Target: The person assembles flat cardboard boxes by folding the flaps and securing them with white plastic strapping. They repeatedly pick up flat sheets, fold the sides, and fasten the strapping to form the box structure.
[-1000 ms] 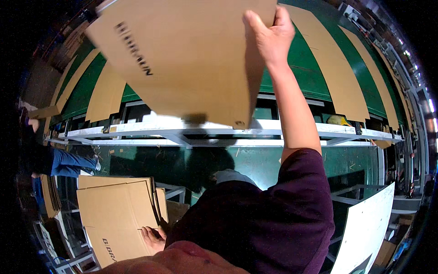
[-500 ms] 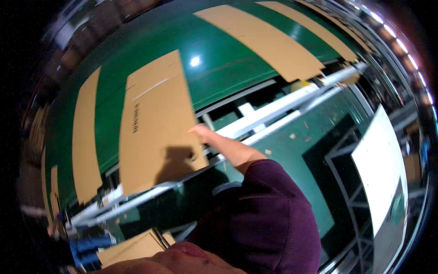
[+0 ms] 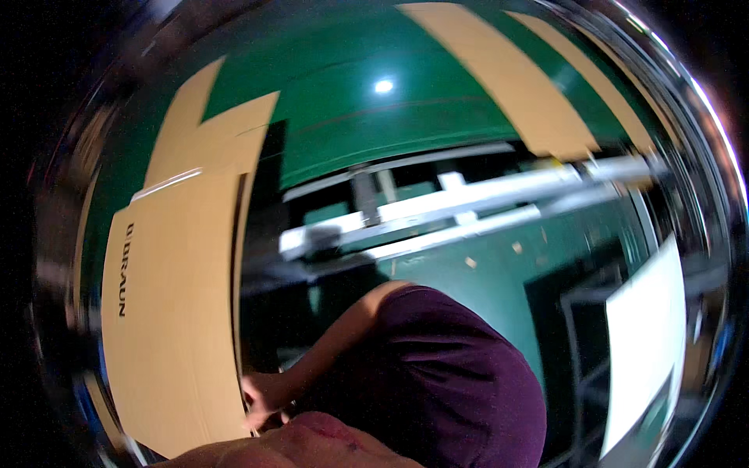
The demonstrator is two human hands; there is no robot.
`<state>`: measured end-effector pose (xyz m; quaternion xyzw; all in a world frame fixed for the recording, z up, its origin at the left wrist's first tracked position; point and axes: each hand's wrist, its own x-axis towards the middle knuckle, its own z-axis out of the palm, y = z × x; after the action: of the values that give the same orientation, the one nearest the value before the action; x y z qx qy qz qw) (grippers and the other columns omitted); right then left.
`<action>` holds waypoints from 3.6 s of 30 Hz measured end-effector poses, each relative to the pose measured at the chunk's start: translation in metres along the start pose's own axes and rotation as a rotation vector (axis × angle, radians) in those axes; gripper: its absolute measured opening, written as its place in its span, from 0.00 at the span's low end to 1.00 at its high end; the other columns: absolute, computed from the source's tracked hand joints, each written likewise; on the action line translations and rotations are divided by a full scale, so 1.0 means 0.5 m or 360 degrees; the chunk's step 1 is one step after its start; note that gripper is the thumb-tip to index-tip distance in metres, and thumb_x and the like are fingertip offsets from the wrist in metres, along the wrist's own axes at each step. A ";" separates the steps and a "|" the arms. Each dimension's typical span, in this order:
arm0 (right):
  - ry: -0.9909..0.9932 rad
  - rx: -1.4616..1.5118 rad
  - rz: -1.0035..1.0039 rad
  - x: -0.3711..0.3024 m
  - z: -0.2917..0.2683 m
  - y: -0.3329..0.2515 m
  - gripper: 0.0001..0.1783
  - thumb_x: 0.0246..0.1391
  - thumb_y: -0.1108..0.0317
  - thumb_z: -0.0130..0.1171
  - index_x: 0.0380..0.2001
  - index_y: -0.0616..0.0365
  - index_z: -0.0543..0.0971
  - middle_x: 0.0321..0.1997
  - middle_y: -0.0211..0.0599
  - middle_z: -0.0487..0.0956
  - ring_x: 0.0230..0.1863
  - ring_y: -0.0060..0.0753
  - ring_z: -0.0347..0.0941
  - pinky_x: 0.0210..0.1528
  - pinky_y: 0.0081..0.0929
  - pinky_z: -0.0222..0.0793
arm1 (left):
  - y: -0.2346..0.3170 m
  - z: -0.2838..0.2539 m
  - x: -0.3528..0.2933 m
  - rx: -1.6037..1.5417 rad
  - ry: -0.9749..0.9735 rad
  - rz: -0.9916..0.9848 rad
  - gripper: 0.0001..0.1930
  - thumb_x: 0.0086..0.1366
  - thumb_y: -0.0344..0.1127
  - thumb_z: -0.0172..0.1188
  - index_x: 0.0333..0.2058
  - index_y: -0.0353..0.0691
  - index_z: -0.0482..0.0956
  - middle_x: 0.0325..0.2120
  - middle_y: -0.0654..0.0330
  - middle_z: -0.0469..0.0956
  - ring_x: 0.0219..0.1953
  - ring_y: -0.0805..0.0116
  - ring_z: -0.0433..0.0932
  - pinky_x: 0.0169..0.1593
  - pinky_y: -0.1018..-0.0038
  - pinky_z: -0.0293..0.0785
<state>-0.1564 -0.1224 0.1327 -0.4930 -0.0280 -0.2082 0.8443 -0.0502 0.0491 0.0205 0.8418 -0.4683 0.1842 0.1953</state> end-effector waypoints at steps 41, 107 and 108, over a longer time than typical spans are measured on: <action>0.0563 0.0167 0.0338 0.373 -0.534 0.026 0.25 0.62 0.68 0.50 0.60 0.65 0.60 0.56 0.49 0.70 0.55 0.41 0.69 0.53 0.29 0.71 | 0.144 -0.140 0.097 0.0254 0.0268 -0.0623 0.11 0.49 0.33 0.65 0.34 0.45 0.79 0.25 0.65 0.73 0.27 0.67 0.74 0.28 0.71 0.72; 0.0630 -0.2818 0.0382 0.675 -0.016 0.287 0.30 0.63 0.47 0.33 0.42 0.58 0.79 0.44 0.51 0.79 0.49 0.55 0.73 0.50 0.47 0.66 | -0.071 -0.025 0.115 -0.0358 -0.0316 0.0265 0.09 0.46 0.38 0.61 0.29 0.49 0.77 0.30 0.63 0.69 0.38 0.64 0.66 0.39 0.66 0.63; 0.0547 -0.2871 0.0367 0.682 -0.037 0.298 0.28 0.63 0.49 0.33 0.41 0.58 0.78 0.43 0.53 0.79 0.47 0.56 0.74 0.49 0.49 0.66 | -0.072 -0.025 0.117 -0.0386 -0.0263 0.0267 0.09 0.45 0.38 0.61 0.29 0.49 0.77 0.30 0.62 0.69 0.38 0.64 0.66 0.39 0.67 0.63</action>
<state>0.2080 -0.1849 0.0870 -0.9258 0.3196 -0.1363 0.1487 0.0082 0.0308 0.0545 0.7823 -0.5701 0.0720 0.2404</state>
